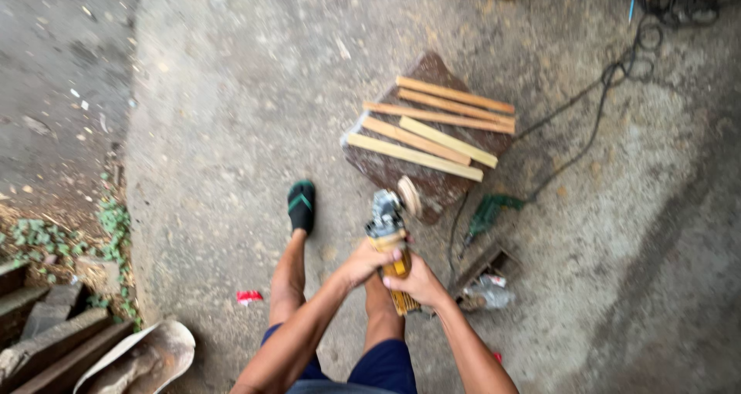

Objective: The person uses a handheld angle grinder with a sanding disc to smooth the surfaces and edges of several small wooden planks. The person picks up each plank, grinds it, and places it back on a work surface. The person briefly walks to a nearby table to inspect a sanding disc before returning to continue sanding.

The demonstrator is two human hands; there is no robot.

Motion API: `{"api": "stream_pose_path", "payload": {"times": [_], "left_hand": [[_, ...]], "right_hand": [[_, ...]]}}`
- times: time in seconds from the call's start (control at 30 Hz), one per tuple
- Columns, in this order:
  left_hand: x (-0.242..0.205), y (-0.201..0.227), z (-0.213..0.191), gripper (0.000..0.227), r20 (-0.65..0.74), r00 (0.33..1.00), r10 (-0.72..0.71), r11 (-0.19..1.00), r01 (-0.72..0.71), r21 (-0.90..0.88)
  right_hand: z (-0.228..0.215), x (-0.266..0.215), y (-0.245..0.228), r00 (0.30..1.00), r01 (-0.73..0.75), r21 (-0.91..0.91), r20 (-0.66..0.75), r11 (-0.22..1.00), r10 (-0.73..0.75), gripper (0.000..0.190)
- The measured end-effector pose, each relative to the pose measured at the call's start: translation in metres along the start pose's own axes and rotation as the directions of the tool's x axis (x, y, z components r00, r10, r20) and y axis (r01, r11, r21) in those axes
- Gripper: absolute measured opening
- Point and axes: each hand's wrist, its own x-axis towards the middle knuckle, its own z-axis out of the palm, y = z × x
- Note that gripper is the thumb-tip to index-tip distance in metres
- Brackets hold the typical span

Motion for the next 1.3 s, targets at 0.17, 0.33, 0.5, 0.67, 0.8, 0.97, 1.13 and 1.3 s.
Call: {"api": "stream_pose_path", "payload": {"times": [0.17,0.33,0.5,0.67,0.8,0.97,1.13,1.3], "left_hand": [[-0.005,-0.033,0.0,0.047,-0.179,0.978,-0.112,0.994,0.112,-0.01],[-0.015,-0.059,0.015,0.048,-0.223,0.962,-0.161,0.987,0.154,-0.048],[0.007,-0.082,0.027,0.051,-0.31,0.934,-0.18,0.983,0.179,-0.031],[0.028,-0.075,0.022,0.053,-0.185,0.97,-0.157,0.986,0.165,0.027],[0.021,-0.072,0.041,0.054,-0.109,0.992,-0.07,0.998,0.07,0.0],[0.017,-0.067,0.072,0.039,-0.337,0.936,-0.104,0.992,0.123,0.035],[0.014,-0.056,0.093,0.035,-0.434,0.901,0.019,0.983,0.062,0.172],[0.002,-0.022,0.108,0.056,-0.404,0.904,0.142,0.896,0.056,0.44]], "right_hand": [[0.006,-0.022,-0.025,0.934,-0.218,-0.366,-0.348,0.905,0.084,0.06],[0.006,-0.044,-0.018,0.919,-0.248,-0.362,-0.382,0.899,0.1,0.06],[-0.004,-0.044,0.004,0.831,-0.357,-0.47,-0.555,0.807,0.044,0.059],[-0.032,-0.044,0.009,0.851,-0.255,-0.533,-0.519,0.807,-0.074,0.066],[-0.039,-0.062,0.009,0.903,-0.122,-0.397,-0.425,0.91,-0.064,0.064],[-0.008,-0.065,0.01,0.801,-0.238,-0.445,-0.592,0.863,-0.084,0.078],[0.029,-0.059,0.02,0.595,-0.233,-0.666,-0.674,0.709,-0.438,0.083],[0.032,-0.052,0.01,0.516,-0.27,-0.615,-0.742,0.741,-0.427,0.072]]}}
